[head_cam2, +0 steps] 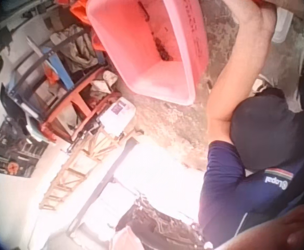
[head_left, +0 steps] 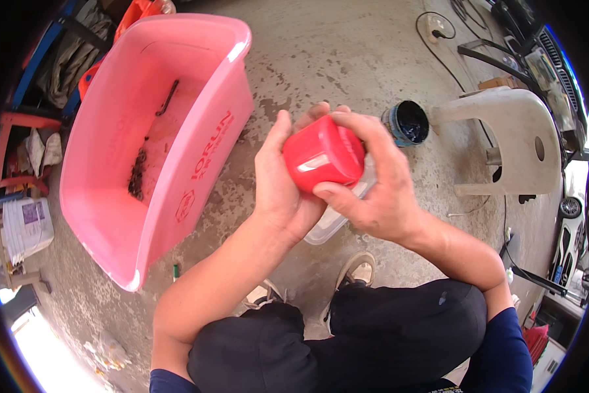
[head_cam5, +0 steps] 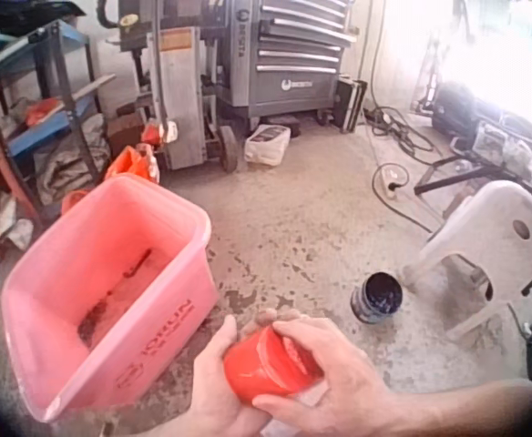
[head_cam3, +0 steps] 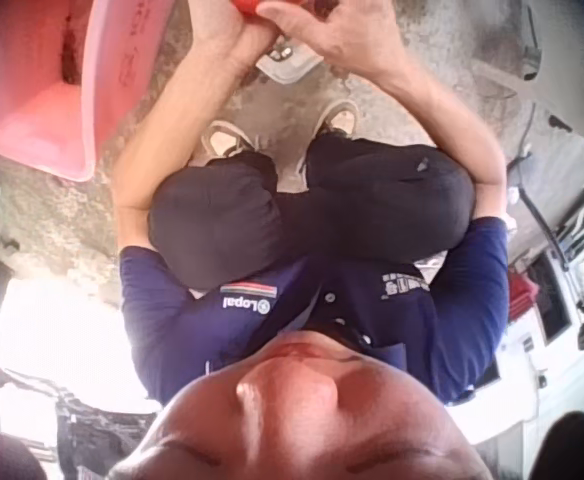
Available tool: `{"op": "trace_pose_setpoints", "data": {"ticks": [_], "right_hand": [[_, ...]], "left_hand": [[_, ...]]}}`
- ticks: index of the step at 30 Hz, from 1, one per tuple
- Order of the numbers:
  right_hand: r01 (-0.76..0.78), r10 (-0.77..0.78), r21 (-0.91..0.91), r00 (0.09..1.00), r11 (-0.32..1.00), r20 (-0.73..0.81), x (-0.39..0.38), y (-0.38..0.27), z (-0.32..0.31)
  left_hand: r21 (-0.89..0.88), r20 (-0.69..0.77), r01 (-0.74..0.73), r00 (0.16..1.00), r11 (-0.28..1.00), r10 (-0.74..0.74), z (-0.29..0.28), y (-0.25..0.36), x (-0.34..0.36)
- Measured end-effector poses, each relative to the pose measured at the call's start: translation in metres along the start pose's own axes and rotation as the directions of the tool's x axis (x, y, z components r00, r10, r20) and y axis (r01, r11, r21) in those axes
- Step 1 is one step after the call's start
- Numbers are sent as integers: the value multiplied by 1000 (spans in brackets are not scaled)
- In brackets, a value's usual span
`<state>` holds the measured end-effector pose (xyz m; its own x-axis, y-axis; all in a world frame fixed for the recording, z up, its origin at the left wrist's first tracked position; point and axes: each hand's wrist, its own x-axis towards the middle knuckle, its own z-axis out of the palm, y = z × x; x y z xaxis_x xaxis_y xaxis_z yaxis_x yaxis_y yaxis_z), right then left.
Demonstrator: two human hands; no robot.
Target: The person positions and secures a black plastic wheel-well liner against the inner body panel of a car. They then gather various fasteners from containers and use a tool to install them into the mounting holes.
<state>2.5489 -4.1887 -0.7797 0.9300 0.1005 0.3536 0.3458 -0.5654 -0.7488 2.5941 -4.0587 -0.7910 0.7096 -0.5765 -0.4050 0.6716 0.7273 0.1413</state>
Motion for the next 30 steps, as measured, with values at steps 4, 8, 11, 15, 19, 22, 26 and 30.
{"op": "trace_pose_setpoints", "data": {"ticks": [4,8,11,15,19,22,26,30], "right_hand": [[28,2,168,984,985,-179,-7,9,-6],[-30,242,616,934,787,-263,-7,-2,-12],[-65,211,519,951,852,-227,-18,16,-27],[-37,310,667,903,745,-296,-22,25,-31],[-78,533,856,809,512,-246,-20,24,-32],[-121,612,948,786,296,-90,-28,38,-40],[-205,695,948,719,243,-23,-51,64,-33],[-711,551,648,668,274,500,-98,87,-39]], "left_hand": [[-80,-3,131,991,988,-132,-1,1,-4],[-151,101,201,977,968,-187,-14,-4,-8],[-170,125,242,967,955,-223,-14,-6,-10],[-209,169,292,951,933,-260,-12,-9,-11],[-215,181,295,949,931,-259,-11,-9,-12],[-187,192,305,944,934,-269,-12,-7,-13],[-183,221,302,940,936,-260,-19,-5,-12],[-149,241,287,939,946,-246,-21,-4,-12]]}}
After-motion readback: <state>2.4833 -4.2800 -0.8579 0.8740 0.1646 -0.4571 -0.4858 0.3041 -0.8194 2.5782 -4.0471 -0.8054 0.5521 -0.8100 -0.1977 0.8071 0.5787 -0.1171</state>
